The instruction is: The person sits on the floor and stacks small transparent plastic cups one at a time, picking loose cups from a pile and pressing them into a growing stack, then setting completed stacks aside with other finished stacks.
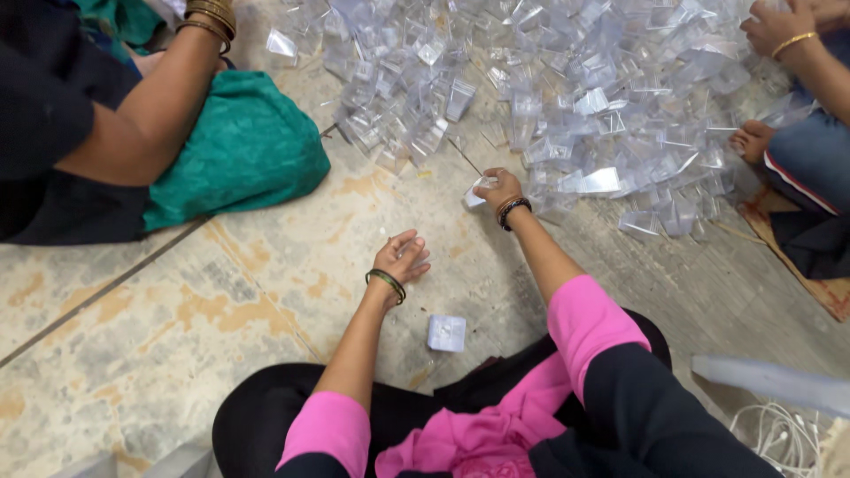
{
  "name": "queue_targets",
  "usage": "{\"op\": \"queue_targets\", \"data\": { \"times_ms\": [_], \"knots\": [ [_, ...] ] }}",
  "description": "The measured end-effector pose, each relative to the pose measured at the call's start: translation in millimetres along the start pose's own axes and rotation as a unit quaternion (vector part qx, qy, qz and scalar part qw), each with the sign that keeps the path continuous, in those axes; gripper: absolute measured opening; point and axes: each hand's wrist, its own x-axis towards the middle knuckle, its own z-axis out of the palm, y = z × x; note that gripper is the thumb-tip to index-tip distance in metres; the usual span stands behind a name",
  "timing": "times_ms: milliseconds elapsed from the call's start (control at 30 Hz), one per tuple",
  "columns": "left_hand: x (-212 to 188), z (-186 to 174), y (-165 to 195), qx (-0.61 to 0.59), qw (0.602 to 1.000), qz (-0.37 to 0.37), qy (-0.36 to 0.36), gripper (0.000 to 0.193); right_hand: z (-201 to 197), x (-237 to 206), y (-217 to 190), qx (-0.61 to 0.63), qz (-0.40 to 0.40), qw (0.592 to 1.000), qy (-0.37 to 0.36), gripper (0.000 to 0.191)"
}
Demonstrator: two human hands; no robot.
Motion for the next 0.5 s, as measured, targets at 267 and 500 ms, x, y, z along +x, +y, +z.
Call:
{"op": "queue_targets", "data": {
  "times_ms": [267,500],
  "knots": [
    [-64,19,7,0.022,0.992,0.039,-0.122,0.067,39,-151,8,0.405,-0.047,0.889,-0.207,0.042],
    [-160,63,24,0.256,0.883,0.360,-0.156,0.089,-20,-254,-19,0.454,-0.047,0.867,-0.200,0.060]
  ]
}}
